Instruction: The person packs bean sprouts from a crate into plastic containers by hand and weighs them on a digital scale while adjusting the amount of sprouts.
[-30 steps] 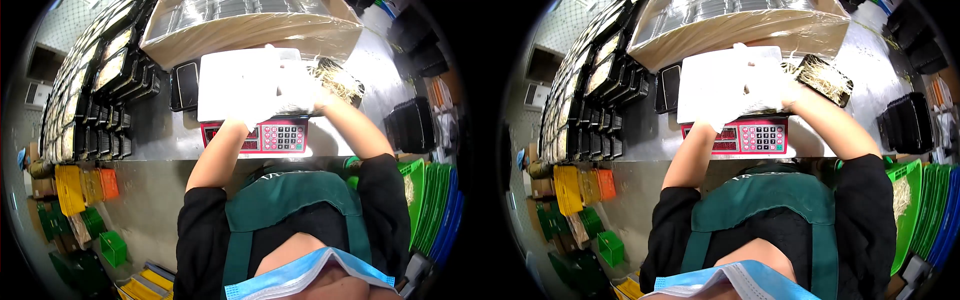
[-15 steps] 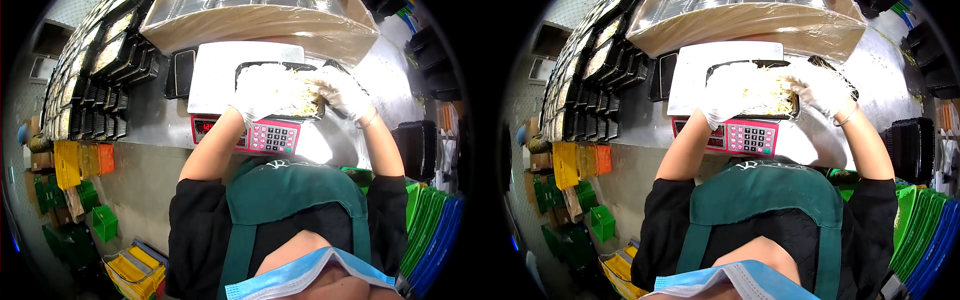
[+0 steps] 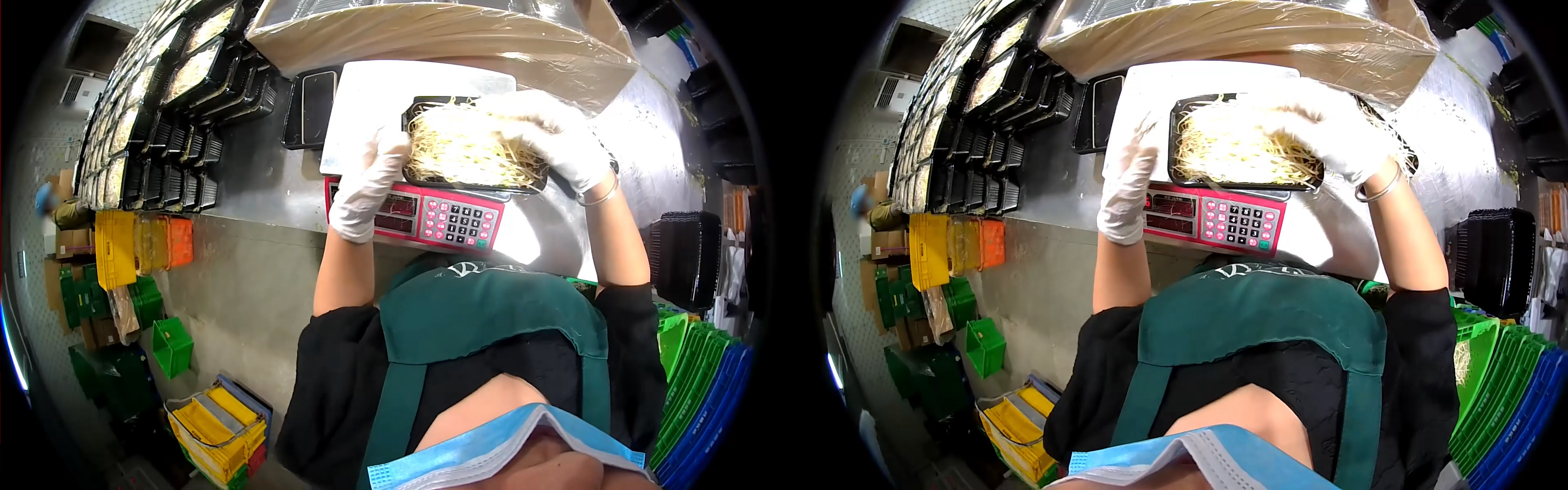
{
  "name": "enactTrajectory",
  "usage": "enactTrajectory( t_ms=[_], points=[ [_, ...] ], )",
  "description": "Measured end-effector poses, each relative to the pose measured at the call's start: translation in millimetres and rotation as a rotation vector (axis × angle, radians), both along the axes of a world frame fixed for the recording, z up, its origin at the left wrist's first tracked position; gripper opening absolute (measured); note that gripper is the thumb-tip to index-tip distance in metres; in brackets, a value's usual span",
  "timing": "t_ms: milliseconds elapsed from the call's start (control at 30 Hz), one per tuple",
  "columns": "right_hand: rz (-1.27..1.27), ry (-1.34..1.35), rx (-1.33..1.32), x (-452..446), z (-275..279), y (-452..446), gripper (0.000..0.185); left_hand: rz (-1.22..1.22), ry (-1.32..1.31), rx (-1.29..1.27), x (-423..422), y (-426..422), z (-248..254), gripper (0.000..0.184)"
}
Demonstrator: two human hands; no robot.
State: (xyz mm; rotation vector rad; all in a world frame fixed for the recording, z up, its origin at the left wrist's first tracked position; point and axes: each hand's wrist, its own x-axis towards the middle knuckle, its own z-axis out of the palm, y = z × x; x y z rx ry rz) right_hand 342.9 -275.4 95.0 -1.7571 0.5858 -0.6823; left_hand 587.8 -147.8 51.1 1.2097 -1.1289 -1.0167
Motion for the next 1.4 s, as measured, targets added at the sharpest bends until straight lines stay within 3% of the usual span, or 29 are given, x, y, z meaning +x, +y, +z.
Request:
enactTrajectory(
  t_ms=[67,133,200,233,300,333,367,433,467,500,533,567,600,667,700,733,800,867,933,967,1000,1033,1067,1133,1167,1233,1267,1400],
  points=[
    [0.049,0.335,-0.359,-17,-5,-8,0.033,0.128,0.018,-0.067,20,17,-24,0.055],
    [-0.056,0.19,-0.435,-40,5,-1,0.036,0.277,-0.018,-0.201,31,34,-42,0.059],
    [-0.268,0.127,-0.172,-75,-14,-14,0.037,0.236,0.136,-0.218,58,42,-39,0.06],
    [-0.33,0.023,-0.142,-96,-38,-31,0.042,0.33,-0.029,-0.318,77,45,-34,0.065],
    [-0.299,-0.093,-0.32,-72,-40,-31,0.056,0.465,-0.423,-0.23,75,46,-7,0.053],
    [-0.308,-0.221,-0.192,-52,-45,-27,0.06,0.507,-0.788,-0.154,62,40,4,0.057],
    [-0.345,-0.242,-0.108,-28,-37,-19,0.06,0.38,-0.984,-0.389,51,28,-3,0.055],
    [-0.41,-0.259,-0.028,7,-24,0,0.06,0.102,-0.994,-0.5,5,2,-5,0.052],
    [-0.3,-0.119,-0.126,17,-18,4,0.055,-0.015,-0.823,-0.375,-18,-8,3,0.051],
    [-0.194,0.027,-0.225,25,-11,6,0.051,-0.028,-0.815,-0.396,-25,-19,5,0.051],
    [-0.09,0.18,-0.323,28,-3,7,0.047,-0.11,-0.771,-0.243,-31,-33,6,0.055],
    [-0.099,0.391,-0.526,26,-3,15,0.043,-0.194,-0.726,-0.091,-37,-44,8,0.059],
    [-0.105,0.609,-0.717,24,-11,25,0.04,-0.214,-0.718,-0.113,-40,-49,4,0.059],
    [-0.167,0.586,-0.733,34,-27,36,0.037,-0.138,-1.096,-0.432,-42,-48,1,0.059],
    [-0.119,0.744,-0.846,31,-33,34,0.034,-0.161,-1.218,-0.398,-46,-51,6,0.057],
    [-0.127,0.753,-0.84,30,-29,29,0.034,-0.172,-1.212,-0.403,-46,-58,7,0.057],
    [0.09,0.663,-0.924,29,-16,24,0.03,-0.4,-1.312,-0.188,-45,-64,6,0.052],
    [0.083,0.677,-0.945,24,-5,23,0.03,-0.342,-1.338,-0.252,-43,-60,10,0.049],
    [-0.082,0.451,-1.111,1,-1,22,0.037,-0.364,-1.031,-0.361,-33,-50,11,0.048],
    [-0.09,0.454,-1.106,-14,-4,18,0.037,-0.423,-0.93,-0.2,-31,-47,23,0.048],
    [-0.131,0.26,-0.658,-30,-8,15,0.04,-0.48,-0.823,-0.038,-27,-42,34,0.047],
    [-0.203,0.201,-0.475,-36,3,15,0.041,-0.429,-0.974,-0.133,-16,-30,33,0.048],
    [-0.283,0.121,-0.297,-42,14,16,0.044,-0.199,-1.07,-0.33,-8,-12,33,0.054],
    [-0.352,-0.386,0.548,-74,-34,4,0.046,-0.12,-1.218,-0.347,16,1,19,0.069],
    [-0.449,0.06,0.123,-85,-56,-3,0.045,-0.123,-1.237,-0.301,21,5,22,0.071],
    [-0.258,0.427,-0.221,-72,-79,0,0.044,-0.132,-1.258,-0.265,24,6,24,0.072],
    [-0.119,0.626,-0.226,-65,-92,0,0.044,-0.093,-1.235,-0.257,24,6,20,0.072],
    [-0.296,0.663,-0.527,-35,-171,-13,0.049,-0.106,-1.128,-0.278,25,0,14,0.071]
  ],
)
